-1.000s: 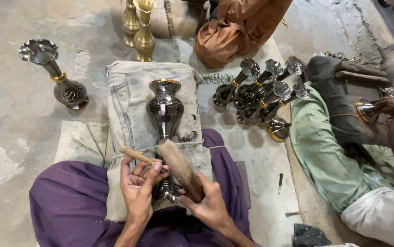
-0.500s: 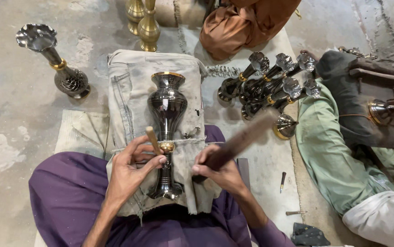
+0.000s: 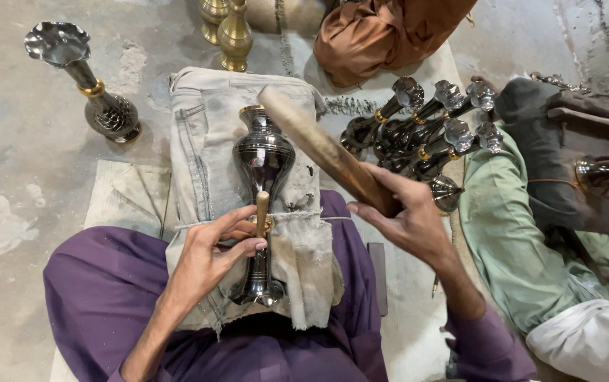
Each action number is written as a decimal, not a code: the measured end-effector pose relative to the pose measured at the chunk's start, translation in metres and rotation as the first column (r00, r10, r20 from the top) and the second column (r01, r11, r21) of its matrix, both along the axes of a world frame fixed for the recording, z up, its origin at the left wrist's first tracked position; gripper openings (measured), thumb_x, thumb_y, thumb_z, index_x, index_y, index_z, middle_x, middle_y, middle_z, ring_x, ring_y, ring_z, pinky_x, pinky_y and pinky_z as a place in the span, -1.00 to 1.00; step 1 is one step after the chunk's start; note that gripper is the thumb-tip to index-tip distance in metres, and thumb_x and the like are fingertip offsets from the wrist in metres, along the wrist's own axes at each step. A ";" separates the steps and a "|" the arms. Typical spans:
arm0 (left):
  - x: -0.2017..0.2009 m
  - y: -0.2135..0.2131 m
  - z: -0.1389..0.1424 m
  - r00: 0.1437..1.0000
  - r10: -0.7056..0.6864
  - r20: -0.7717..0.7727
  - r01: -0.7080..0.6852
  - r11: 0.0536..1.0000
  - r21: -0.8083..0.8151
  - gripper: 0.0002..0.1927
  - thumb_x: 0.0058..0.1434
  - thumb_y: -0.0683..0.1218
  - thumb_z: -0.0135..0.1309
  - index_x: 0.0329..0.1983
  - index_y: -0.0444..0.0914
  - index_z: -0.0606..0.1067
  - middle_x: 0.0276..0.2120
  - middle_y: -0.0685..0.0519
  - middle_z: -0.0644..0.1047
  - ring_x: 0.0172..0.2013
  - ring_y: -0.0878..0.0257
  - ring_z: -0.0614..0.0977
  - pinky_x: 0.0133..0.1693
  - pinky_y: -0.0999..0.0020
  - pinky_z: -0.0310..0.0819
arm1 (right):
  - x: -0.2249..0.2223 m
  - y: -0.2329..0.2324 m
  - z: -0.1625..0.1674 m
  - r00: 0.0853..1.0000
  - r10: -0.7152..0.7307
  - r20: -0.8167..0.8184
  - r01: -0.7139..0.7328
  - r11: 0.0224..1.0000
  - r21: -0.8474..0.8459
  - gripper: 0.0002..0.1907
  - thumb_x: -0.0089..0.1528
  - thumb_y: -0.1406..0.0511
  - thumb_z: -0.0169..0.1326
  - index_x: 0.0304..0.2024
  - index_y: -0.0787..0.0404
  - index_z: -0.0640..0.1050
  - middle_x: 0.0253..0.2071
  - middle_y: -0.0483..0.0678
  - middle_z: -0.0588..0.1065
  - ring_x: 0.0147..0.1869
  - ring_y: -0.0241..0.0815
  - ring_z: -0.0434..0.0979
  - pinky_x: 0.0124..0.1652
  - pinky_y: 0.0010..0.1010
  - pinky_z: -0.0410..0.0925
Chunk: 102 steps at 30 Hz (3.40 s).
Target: The person sits on the floor with a brass vase resting on a cloth pad, holds a small punch against the vase surface, and repeatedly strikes the punch with a wooden mallet to engrave decorative patterns, repositioning the punch around the vase as they work.
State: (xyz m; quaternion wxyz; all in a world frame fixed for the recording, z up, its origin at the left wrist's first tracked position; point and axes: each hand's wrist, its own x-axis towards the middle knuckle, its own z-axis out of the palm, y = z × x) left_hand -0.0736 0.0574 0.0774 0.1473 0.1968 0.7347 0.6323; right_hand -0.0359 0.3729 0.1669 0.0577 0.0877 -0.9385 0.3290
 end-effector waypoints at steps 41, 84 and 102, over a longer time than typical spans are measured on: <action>0.045 0.017 -0.007 0.875 0.444 0.191 -0.461 0.886 0.053 -0.46 0.17 -0.24 0.23 0.21 -0.38 0.36 -0.22 -0.12 0.62 -0.25 0.24 0.76 -0.30 0.36 0.75 | -0.049 -0.044 0.083 0.962 0.270 0.033 -0.244 0.805 0.540 -0.19 -0.02 0.37 0.19 0.32 -0.13 0.47 -0.25 -0.09 0.56 -0.38 -0.13 0.56 -0.36 -0.22 0.45; 0.039 0.017 0.014 0.952 0.304 0.030 -0.290 0.930 -0.225 -0.46 0.07 -0.16 0.33 0.16 -0.19 0.53 -0.28 -0.05 0.72 -0.27 0.26 0.78 -0.34 0.31 0.66 | -0.001 -0.010 0.038 0.999 0.048 -0.015 -0.041 0.951 0.307 -0.20 0.02 0.39 0.21 0.35 -0.12 0.45 -0.12 -0.08 0.59 -0.26 -0.15 0.62 -0.21 -0.30 0.52; 0.019 0.017 0.022 0.989 0.139 -0.045 -0.144 0.975 -0.171 -0.48 0.14 -0.15 0.28 0.19 -0.19 0.49 -0.26 0.00 0.71 -0.24 0.25 0.78 -0.25 0.31 0.66 | 0.020 0.006 -0.018 0.999 -0.032 0.037 0.016 0.932 0.362 -0.13 -0.01 0.44 0.21 0.38 -0.07 0.38 -0.10 -0.02 0.53 -0.11 -0.02 0.57 -0.18 -0.20 0.47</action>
